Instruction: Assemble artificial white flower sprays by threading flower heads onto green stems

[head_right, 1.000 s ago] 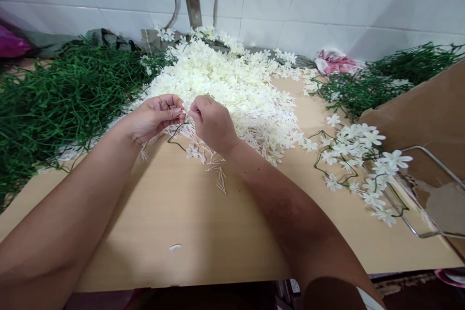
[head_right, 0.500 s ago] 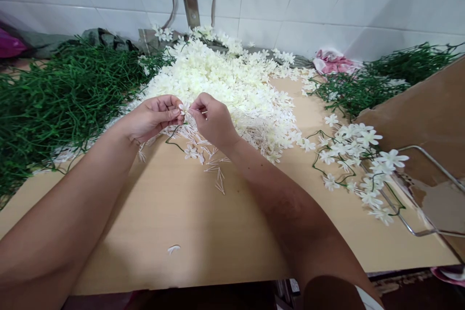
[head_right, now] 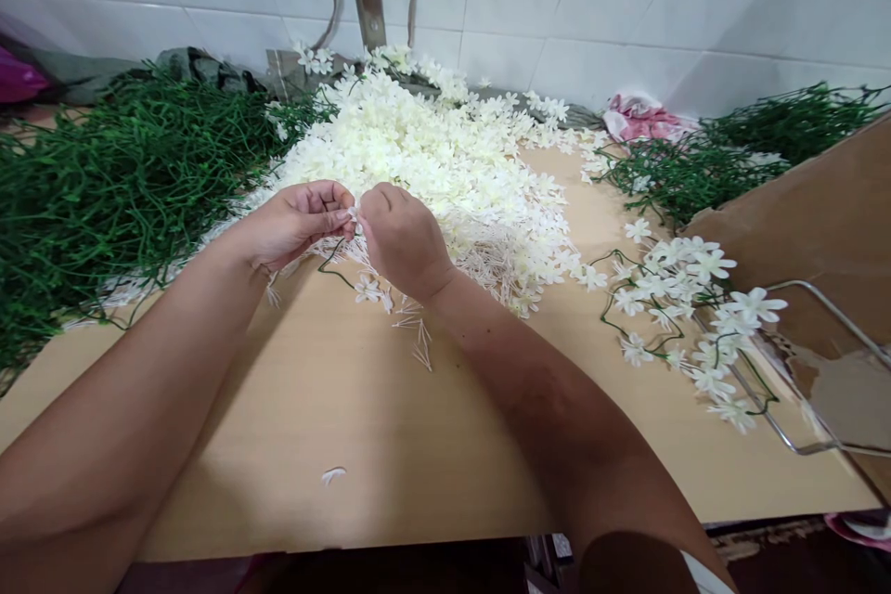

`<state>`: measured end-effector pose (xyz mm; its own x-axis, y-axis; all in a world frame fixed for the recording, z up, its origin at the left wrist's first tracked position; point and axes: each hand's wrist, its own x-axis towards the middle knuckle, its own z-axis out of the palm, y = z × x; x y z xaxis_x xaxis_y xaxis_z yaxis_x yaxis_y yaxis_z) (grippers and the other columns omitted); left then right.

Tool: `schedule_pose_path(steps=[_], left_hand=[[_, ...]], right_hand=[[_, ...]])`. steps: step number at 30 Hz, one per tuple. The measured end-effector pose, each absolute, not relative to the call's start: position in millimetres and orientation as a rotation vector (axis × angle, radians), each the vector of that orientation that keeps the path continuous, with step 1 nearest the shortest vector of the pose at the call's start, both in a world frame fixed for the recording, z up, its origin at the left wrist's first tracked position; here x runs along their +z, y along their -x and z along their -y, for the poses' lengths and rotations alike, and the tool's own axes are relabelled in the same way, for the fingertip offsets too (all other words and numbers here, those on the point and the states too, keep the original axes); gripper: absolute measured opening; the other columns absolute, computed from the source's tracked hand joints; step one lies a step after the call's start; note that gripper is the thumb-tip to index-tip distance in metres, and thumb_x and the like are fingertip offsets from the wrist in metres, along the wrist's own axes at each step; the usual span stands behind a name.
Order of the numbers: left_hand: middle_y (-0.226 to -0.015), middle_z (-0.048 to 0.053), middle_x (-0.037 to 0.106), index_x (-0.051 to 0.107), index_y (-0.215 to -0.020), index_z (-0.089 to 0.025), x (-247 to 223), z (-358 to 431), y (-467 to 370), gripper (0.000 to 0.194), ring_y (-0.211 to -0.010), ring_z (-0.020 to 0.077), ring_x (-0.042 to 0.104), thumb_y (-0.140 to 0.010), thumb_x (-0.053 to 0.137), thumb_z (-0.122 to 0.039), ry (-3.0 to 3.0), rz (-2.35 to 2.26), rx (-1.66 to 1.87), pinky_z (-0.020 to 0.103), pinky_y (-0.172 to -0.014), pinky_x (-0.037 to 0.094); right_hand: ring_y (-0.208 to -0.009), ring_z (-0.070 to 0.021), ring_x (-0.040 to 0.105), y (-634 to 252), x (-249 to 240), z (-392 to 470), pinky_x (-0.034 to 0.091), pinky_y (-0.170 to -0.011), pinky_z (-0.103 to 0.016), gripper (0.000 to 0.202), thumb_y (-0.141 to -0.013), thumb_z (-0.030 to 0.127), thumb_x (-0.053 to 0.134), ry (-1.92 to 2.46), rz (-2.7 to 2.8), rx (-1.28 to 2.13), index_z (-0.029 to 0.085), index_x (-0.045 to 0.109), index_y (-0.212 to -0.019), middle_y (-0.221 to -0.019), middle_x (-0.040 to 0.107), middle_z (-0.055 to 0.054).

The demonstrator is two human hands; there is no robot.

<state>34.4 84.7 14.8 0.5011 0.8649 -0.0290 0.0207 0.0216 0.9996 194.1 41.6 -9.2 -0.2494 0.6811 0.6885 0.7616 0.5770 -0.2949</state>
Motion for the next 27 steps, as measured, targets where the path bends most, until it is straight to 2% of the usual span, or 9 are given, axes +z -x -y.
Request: schedule_pose_path(steps=[9,15,19,24,27], left_hand=[[-0.056,-0.002,0.059,0.056,-0.074,-0.013,23,-81,-38,0.012,-0.055,0.0073,0.056,-0.071,0.063,-0.004,-1.439,-0.882,0.835,0.022,-0.060,0.042],[-0.054,-0.005,0.054,0.051,-0.071,-0.014,26,-77,-43,0.020,-0.053,0.0068,0.054,-0.068,0.063,0.002,-1.497,-0.869,0.826,0.022,-0.057,0.040],[-0.055,-0.004,0.055,0.052,-0.072,-0.014,26,-77,-43,0.019,-0.053,0.0066,0.053,-0.069,0.062,0.001,-1.516,-0.872,0.844,0.022,-0.057,0.040],[-0.060,-0.002,0.060,0.056,-0.082,-0.014,23,-82,-38,0.006,-0.057,0.0074,0.057,-0.078,0.060,-0.012,-1.463,-0.877,0.858,0.021,-0.057,0.038],[-0.063,-0.002,0.060,0.058,-0.082,-0.014,22,-83,-37,0.009,-0.058,0.0069,0.056,-0.077,0.064,-0.018,-1.453,-0.933,0.839,0.020,-0.056,0.036]], right_hand=[[-0.075,-0.0180,0.050,-197,-9,-44,0.044,-0.069,-0.032,0.016,-0.086,0.014,0.038,1.077,1.971,-0.205,0.022,0.037,-0.072,-0.077,0.054,-0.008],[-0.070,-0.0157,0.045,-194,-15,-44,0.040,-0.063,-0.030,0.020,-0.086,0.011,0.040,1.051,1.969,-0.316,0.022,0.038,-0.068,-0.070,0.047,-0.004],[-0.065,-0.0126,0.044,-196,-16,-45,0.040,-0.062,-0.028,0.020,-0.086,0.013,0.044,1.018,1.940,-0.146,0.021,0.042,-0.067,-0.069,0.048,-0.002],[-0.061,-0.0092,0.046,-199,-13,-47,0.042,-0.060,-0.026,0.013,-0.078,0.012,0.057,1.053,1.714,0.179,0.018,0.051,-0.068,-0.068,0.054,0.000],[-0.058,-0.0079,0.049,-200,-11,-49,0.043,-0.058,-0.025,0.010,-0.076,0.013,0.060,1.095,1.572,0.430,0.017,0.053,-0.070,-0.066,0.056,0.002]])
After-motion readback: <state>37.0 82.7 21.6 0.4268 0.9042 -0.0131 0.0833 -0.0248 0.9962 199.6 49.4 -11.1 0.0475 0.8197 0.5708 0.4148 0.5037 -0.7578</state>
